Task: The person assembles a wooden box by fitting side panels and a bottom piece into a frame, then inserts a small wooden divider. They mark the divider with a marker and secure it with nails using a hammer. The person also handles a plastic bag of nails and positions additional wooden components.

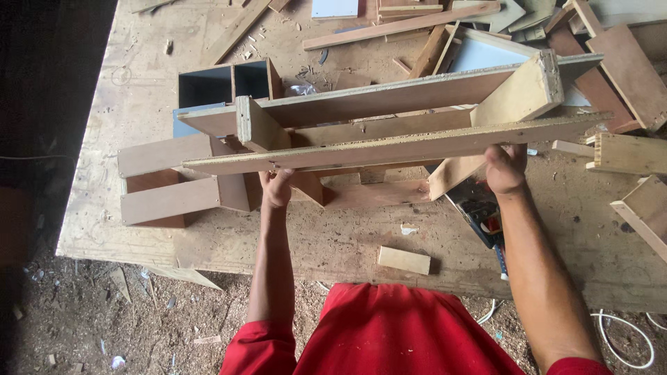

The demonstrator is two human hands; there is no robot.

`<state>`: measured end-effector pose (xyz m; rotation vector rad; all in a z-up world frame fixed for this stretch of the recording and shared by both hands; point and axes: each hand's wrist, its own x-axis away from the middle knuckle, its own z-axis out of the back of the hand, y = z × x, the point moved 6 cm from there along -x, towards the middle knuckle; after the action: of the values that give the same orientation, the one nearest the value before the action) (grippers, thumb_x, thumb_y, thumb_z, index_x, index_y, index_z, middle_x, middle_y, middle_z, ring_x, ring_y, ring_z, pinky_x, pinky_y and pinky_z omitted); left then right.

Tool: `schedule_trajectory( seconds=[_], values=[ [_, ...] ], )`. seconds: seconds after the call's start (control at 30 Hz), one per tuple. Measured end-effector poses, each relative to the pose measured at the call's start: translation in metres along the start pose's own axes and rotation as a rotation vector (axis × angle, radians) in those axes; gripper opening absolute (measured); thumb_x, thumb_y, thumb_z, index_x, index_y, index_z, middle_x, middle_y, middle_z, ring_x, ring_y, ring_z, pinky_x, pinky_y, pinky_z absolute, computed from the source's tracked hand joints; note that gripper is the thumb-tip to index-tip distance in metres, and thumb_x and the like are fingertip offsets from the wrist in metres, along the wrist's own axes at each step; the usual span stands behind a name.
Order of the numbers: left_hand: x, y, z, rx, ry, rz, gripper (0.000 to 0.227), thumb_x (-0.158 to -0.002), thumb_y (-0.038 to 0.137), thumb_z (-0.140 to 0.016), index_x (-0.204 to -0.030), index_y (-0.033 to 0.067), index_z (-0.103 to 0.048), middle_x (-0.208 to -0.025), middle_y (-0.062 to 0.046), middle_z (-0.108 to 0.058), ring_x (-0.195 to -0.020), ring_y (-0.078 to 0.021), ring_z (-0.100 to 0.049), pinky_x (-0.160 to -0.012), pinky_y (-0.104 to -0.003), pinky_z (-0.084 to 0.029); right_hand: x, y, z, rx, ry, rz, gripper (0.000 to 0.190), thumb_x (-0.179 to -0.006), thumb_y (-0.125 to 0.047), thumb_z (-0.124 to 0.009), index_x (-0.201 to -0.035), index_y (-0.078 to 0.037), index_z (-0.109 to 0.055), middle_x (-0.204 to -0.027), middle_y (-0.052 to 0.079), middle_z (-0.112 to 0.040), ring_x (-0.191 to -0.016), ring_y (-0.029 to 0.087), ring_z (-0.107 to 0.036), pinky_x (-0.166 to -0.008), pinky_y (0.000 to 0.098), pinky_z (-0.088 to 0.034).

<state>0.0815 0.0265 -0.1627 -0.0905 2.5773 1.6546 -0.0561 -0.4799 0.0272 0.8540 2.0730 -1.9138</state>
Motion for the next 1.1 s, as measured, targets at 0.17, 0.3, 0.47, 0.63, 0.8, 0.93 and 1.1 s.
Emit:
schedule_trajectory(
  seconds=[0.17,0.3,0.47,0.63,0.8,0.93,1.1],
  values=[
    [0.017,0.036,-0.019,-0.646,-0.105,-0.575,0.052,-0.092,0.009,-0.081,-0.138,0.0131,-0.059,-0.135,-0.019,-0.06,-0.12,-0.0277,-0.062,-0.104,-0.037,-0.056,0.001,-0.017,-0.013,0.087,-0.057,0.053,0.076,-0.099,-0.049,-0.066,-0.154,-0.002,-0.04,-0.146,0.017,-0.059,-0.134,0.027,-0.054,-0.121,0.0386,-0.038],
    [0.018,0.03,-0.024,-0.042,-0.057,-0.021,0.057,-0.086,0.014,-0.079,-0.135,0.0026,-0.052,-0.121,-0.014,-0.065,-0.112,-0.0267,-0.062,-0.102,-0.043,-0.052,-0.009,-0.047,-0.033,0.036,-0.068,0.062,0.068,-0.1,-0.047,-0.067,-0.146,-0.001,-0.045,-0.133,0.018,-0.063,-0.123,0.027,-0.059,-0.11,0.0386,-0.044],
    [0.04,0.072,-0.064,-0.029,-0.197,-0.043,0.047,-0.093,0.012,-0.077,-0.132,-0.0003,-0.055,-0.121,-0.014,-0.06,-0.11,-0.026,-0.059,-0.099,-0.043,-0.051,-0.008,-0.083,-0.038,-0.036,-0.028,0.029,0.066,-0.101,-0.043,-0.069,-0.147,-0.002,-0.047,-0.133,0.018,-0.063,-0.124,0.026,-0.06,-0.111,0.0374,-0.043],
    [0.042,0.116,-0.113,-0.022,-0.132,0.082,0.051,-0.09,0.018,-0.072,-0.135,0.0061,-0.05,-0.123,-0.013,-0.06,-0.115,-0.0234,-0.059,-0.103,-0.04,-0.049,-0.007,-0.098,-0.023,-0.044,0.023,-0.018,0.051,-0.099,-0.038,-0.071,-0.138,-0.009,-0.054,-0.128,0.007,-0.061,-0.123,0.018,-0.056,-0.114,0.0327,-0.041],
    [0.036,0.138,-0.161,-0.042,-0.118,0.097,0.044,-0.092,0.028,-0.07,-0.126,0.0026,-0.058,-0.117,-0.01,-0.063,-0.11,-0.0194,-0.057,-0.098,-0.035,-0.046,-0.028,-0.097,-0.005,0.043,0.037,-0.153,0.021,-0.108,-0.027,-0.072,-0.103,-0.011,-0.059,-0.099,0.0,-0.056,-0.095,0.014,-0.049,-0.095,0.0279,-0.037],
    [0.04,0.127,-0.178,-0.025,-0.069,0.184,0.039,-0.098,0.034,-0.066,-0.119,0.0014,-0.062,-0.09,-0.006,-0.054,-0.078,-0.0169,-0.047,-0.068,-0.033,-0.039,-0.058,-0.099,-0.01,0.186,-0.04,-0.27,0.037,-0.11,-0.033,-0.069,-0.082,-0.014,-0.055,-0.082,-0.004,-0.053,-0.08,0.012,-0.047,-0.082,0.0271,-0.034],
    [0.04,0.123,-0.182,0.072,-0.073,0.122,0.036,-0.102,0.038,-0.061,-0.111,0.0026,-0.058,-0.093,-0.006,-0.056,-0.081,-0.0157,-0.05,-0.072,-0.032,-0.043,-0.097,-0.113,-0.034,0.316,-0.124,-0.36,0.041,-0.108,-0.039,-0.066,-0.076,-0.015,-0.056,-0.074,-0.005,-0.054,-0.073,0.012,-0.048,-0.074,0.0285,-0.036]
  ],
)
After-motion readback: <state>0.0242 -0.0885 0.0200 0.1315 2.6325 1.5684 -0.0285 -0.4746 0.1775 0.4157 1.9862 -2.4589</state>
